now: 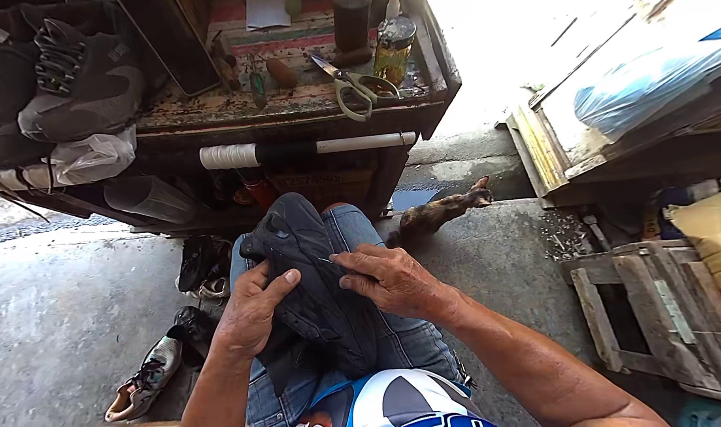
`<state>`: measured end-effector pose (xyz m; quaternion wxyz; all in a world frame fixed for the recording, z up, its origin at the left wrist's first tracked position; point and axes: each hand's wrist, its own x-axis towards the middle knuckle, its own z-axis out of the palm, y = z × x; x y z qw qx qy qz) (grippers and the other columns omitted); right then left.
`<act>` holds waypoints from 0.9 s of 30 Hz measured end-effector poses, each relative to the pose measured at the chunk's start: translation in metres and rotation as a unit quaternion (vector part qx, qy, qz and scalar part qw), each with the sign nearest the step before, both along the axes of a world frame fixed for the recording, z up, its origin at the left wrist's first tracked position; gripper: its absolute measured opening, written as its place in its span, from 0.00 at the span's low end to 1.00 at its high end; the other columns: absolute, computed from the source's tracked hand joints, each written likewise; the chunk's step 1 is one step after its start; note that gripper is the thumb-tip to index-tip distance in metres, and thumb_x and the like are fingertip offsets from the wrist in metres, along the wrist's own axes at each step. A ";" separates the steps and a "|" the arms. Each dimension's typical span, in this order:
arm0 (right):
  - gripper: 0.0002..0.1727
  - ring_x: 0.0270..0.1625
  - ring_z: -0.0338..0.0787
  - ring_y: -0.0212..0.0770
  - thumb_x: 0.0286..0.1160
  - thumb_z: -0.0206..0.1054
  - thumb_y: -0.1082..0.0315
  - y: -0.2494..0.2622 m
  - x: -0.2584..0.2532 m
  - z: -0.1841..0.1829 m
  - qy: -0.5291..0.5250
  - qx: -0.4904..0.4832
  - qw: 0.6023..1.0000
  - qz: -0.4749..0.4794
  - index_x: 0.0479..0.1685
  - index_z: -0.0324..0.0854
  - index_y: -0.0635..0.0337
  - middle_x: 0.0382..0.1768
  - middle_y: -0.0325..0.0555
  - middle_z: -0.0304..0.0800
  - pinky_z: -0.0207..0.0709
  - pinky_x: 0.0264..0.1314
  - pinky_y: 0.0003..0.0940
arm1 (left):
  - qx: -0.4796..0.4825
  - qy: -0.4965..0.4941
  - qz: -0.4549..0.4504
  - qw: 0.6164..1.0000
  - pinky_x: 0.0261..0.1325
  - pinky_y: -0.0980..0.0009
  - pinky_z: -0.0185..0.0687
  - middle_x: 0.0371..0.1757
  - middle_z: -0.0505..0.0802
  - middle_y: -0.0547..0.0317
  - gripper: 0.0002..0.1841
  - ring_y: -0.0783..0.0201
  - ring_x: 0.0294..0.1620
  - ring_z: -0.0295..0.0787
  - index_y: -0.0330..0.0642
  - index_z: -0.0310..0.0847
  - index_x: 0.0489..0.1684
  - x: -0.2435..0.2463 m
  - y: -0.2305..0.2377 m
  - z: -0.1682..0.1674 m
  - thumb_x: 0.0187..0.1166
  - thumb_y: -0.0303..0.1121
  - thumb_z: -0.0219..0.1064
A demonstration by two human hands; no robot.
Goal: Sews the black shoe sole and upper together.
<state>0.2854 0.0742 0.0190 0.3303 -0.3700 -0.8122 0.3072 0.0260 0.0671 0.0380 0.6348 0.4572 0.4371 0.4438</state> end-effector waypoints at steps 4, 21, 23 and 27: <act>0.19 0.39 0.88 0.36 0.90 0.60 0.57 0.005 -0.004 -0.002 -0.016 0.000 1.000 0.009 0.68 0.87 0.55 0.40 0.46 0.90 0.83 0.43 0.33 | 0.000 -0.004 -0.003 1.000 0.58 0.63 0.92 0.46 0.96 0.51 0.10 0.62 0.47 0.95 0.31 0.84 0.55 0.000 0.001 -0.001 0.83 0.25 0.63; 0.19 0.41 0.88 0.34 0.90 0.58 0.58 0.009 -0.003 -0.002 -0.030 -0.016 0.999 0.007 0.68 0.88 0.53 0.40 0.44 0.90 0.82 0.45 0.31 | -0.004 -0.006 -0.017 1.000 0.58 0.64 0.92 0.46 0.96 0.52 0.10 0.63 0.48 0.95 0.31 0.84 0.56 -0.002 0.002 -0.002 0.83 0.26 0.63; 0.18 0.40 0.89 0.35 0.90 0.58 0.59 0.010 -0.003 0.003 -0.052 -0.010 0.999 0.000 0.66 0.89 0.52 0.39 0.43 0.90 0.83 0.43 0.33 | -0.005 0.000 -0.020 1.000 0.58 0.65 0.92 0.46 0.96 0.52 0.10 0.63 0.48 0.95 0.32 0.85 0.55 -0.001 0.003 -0.001 0.84 0.27 0.63; 0.17 0.35 0.88 0.37 0.86 0.58 0.59 0.025 0.002 0.022 -0.132 0.001 0.991 0.031 0.60 0.92 0.51 0.34 0.40 0.89 0.81 0.35 0.39 | -0.015 0.016 -0.039 0.999 0.59 0.64 0.92 0.47 0.96 0.52 0.11 0.63 0.49 0.95 0.33 0.86 0.55 0.003 0.003 0.003 0.86 0.30 0.63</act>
